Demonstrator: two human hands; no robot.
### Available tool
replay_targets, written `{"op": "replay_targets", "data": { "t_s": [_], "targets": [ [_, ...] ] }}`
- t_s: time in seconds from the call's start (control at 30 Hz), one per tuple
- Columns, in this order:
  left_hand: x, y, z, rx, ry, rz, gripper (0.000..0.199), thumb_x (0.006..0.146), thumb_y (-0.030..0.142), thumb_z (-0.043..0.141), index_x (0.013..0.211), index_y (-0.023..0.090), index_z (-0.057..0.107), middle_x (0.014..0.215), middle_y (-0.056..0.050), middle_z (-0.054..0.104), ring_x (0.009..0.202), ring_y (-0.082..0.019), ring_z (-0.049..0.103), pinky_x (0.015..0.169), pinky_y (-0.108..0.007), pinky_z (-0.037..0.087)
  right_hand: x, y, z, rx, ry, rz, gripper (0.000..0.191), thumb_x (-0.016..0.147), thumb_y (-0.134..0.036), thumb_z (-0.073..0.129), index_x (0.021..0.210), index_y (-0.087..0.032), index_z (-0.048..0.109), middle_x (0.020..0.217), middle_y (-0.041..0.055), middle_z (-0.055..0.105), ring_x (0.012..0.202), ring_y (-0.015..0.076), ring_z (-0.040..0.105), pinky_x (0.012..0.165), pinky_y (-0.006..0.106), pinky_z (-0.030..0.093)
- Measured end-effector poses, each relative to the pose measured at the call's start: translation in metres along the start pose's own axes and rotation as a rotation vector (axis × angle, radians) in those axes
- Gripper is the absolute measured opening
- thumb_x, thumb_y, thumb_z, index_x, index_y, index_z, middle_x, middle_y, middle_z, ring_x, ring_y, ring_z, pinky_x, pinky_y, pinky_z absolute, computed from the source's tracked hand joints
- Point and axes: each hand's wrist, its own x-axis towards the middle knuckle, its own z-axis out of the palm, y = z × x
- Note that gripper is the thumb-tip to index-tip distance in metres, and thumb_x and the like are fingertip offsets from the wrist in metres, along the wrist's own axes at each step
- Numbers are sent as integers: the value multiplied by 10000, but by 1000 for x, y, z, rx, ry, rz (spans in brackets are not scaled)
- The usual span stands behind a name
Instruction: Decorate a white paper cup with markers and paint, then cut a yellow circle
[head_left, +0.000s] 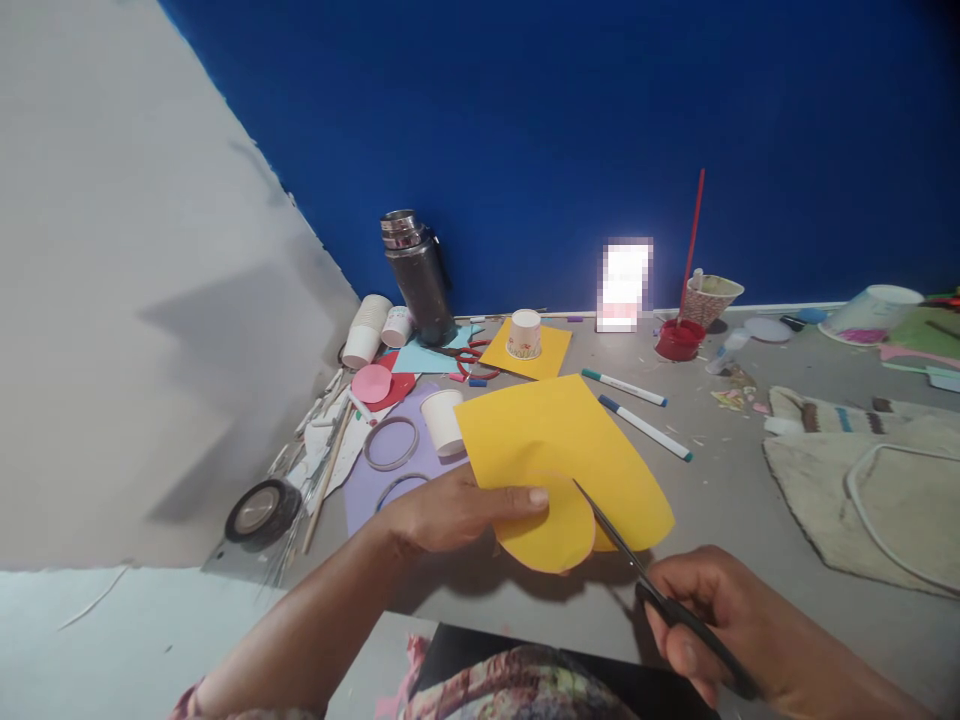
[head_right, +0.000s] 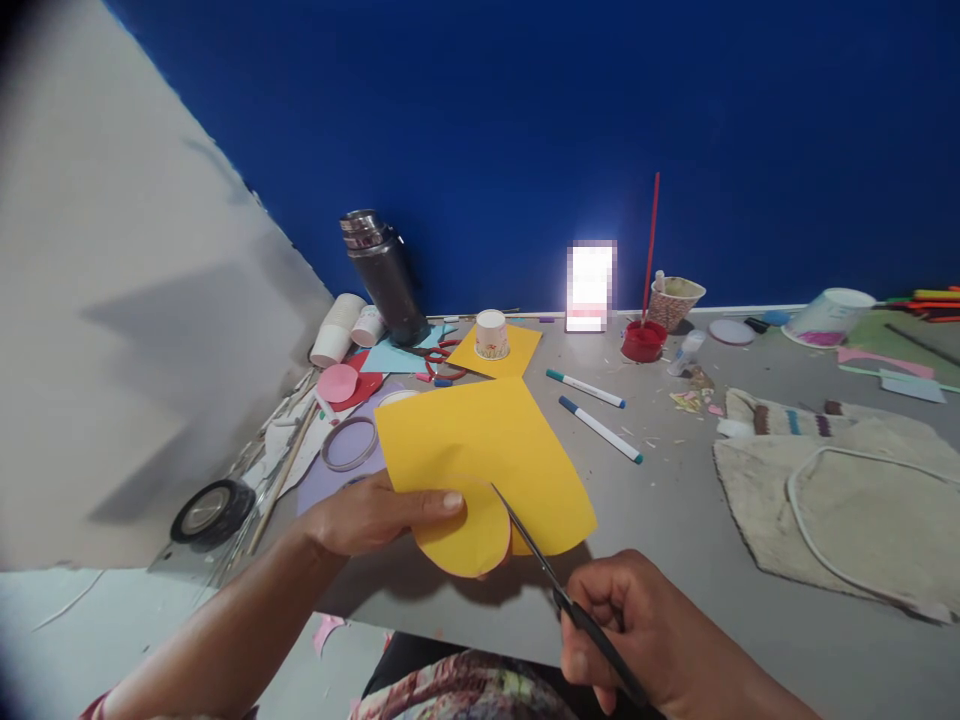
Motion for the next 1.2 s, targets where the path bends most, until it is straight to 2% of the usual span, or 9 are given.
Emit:
{"op": "replay_targets", "data": {
  "t_s": [0.1, 0.23, 0.43, 0.6, 0.7, 0.93, 1.2],
  "targets": [
    [0, 1, 1, -4, -12, -29, 498, 847, 561, 817, 1171, 183, 823, 1241, -177, 796, 1116, -375, 779, 958, -449, 622, 0, 1, -3, -14, -10, 5, 612, 662, -733, 844, 646, -188, 566, 553, -49, 506, 511, 90, 430, 524, 242, 300],
    [0, 3, -1, 18, 14, -31, 487, 833, 527, 839, 1195, 203, 807, 1285, -156, 784, 1193, -368, 747, 987, -429, 612, 1, 5, -6, -4, -48, -12, 629, 652, -756, 847, 667, -180, 594, 565, -57, 480, 521, 96, 469, 517, 233, 305],
    [3, 2, -8, 65, -144, -81, 511, 906, 577, 747, 1220, 177, 796, 1195, -155, 812, 1066, -323, 782, 976, -409, 602, 2, 8, -6, 3, -32, -27, 645, 646, -764, 841, 657, -178, 570, 576, -53, 489, 517, 86, 457, 506, 227, 295],
    [5, -2, -10, 100, -53, 13, 476, 859, 538, 821, 1204, 211, 807, 1207, -117, 809, 1053, -266, 752, 869, -316, 589, 1, 5, -5, -4, -23, -9, 612, 638, -724, 848, 680, -175, 582, 570, -51, 497, 518, 94, 489, 509, 223, 297],
    [5, -4, -12, 115, -54, 7, 501, 854, 557, 818, 1219, 214, 799, 1219, -115, 801, 1007, -250, 747, 814, -307, 578, 1, 4, -5, -8, -17, -11, 582, 651, -695, 845, 683, -181, 573, 575, -44, 517, 515, 95, 491, 512, 224, 303],
    [6, -4, -13, 98, -64, 23, 539, 853, 549, 827, 1246, 183, 781, 1168, -124, 808, 1089, -281, 740, 908, -357, 568, 3, 7, -9, -11, -39, -16, 480, 678, -582, 843, 670, -171, 596, 546, -53, 493, 509, 91, 471, 500, 225, 272],
    [8, -4, -13, 70, -63, 8, 511, 834, 551, 846, 1181, 178, 809, 1114, -116, 821, 1041, -259, 751, 891, -338, 576, 2, 0, -4, 6, -43, 17, 477, 641, -595, 816, 643, -189, 565, 536, -51, 487, 499, 93, 465, 505, 228, 292]
  ]
}}
